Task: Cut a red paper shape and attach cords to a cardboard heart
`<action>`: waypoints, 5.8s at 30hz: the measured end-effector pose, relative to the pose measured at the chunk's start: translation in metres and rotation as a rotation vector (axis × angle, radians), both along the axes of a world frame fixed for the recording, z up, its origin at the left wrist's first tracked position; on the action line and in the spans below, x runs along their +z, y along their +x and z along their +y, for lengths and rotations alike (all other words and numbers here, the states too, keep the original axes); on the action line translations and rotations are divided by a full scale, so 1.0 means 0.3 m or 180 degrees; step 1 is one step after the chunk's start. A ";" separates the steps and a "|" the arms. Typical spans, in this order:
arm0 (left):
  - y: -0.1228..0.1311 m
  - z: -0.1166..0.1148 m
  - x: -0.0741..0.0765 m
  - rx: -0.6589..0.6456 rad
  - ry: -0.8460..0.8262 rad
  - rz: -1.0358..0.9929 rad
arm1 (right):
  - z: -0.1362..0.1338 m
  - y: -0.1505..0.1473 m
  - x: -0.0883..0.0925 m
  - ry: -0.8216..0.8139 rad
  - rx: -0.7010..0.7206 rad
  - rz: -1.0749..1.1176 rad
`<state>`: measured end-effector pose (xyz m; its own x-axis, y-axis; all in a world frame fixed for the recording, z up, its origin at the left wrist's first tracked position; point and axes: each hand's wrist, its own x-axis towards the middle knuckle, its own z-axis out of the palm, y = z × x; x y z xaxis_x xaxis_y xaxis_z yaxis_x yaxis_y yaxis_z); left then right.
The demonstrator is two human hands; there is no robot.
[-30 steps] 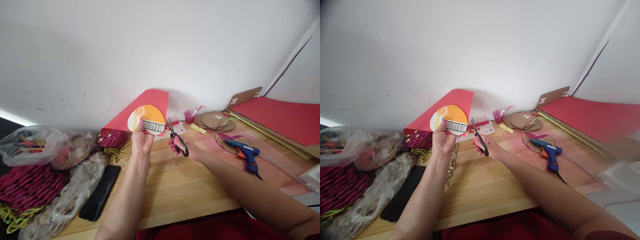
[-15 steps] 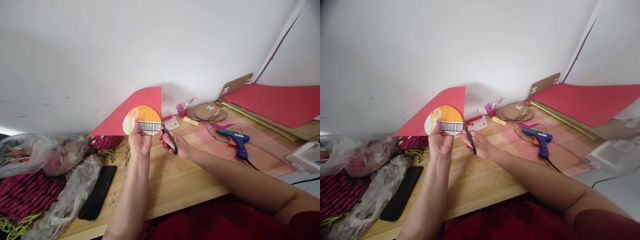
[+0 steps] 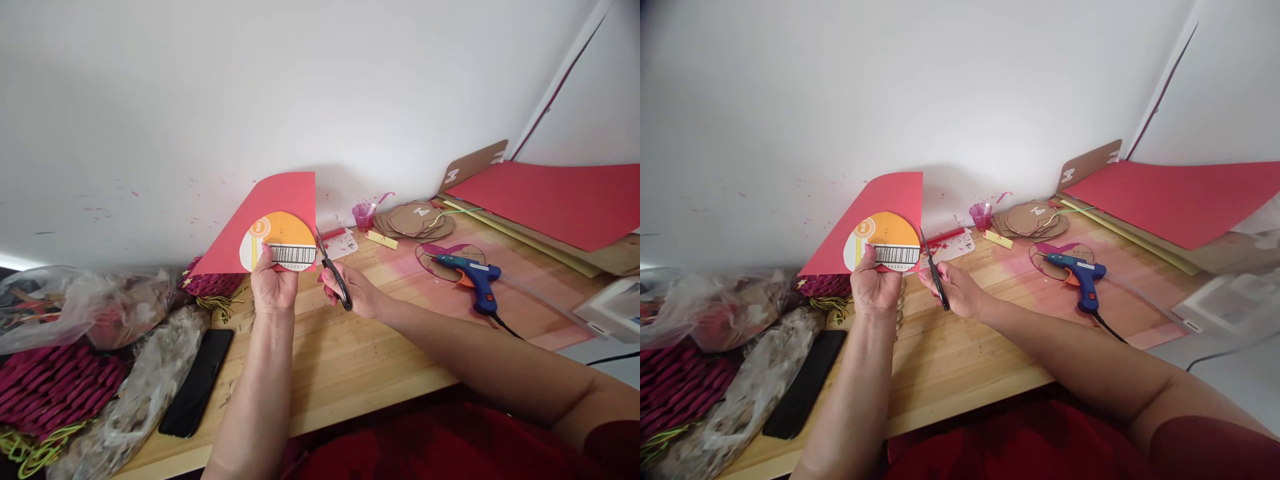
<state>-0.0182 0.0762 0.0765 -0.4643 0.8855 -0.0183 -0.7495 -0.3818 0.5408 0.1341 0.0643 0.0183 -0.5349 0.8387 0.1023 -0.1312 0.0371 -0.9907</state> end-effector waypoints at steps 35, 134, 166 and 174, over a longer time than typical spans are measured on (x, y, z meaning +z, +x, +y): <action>0.031 -0.004 -0.006 0.0137 0.0033 0.0184 | -0.012 -0.004 0.018 0.0194 -0.0471 -0.0438; -0.028 -0.095 -0.085 -0.0322 -0.0642 -0.0388 | 0.012 0.009 -0.016 -0.0183 -0.0123 -0.0550; -0.052 -0.093 -0.086 -0.0527 -0.0554 -0.0310 | 0.022 0.040 0.016 0.0149 -0.0214 -0.0914; -0.053 -0.087 -0.093 -0.0598 -0.0534 -0.0323 | 0.020 0.039 0.028 0.0044 -0.0095 -0.0823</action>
<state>-0.0341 0.0501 0.0485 -0.2805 0.9366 -0.2101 -0.8524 -0.1424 0.5031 0.1457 0.0703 0.0268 -0.5198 0.8540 -0.0232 0.1278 0.0509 -0.9905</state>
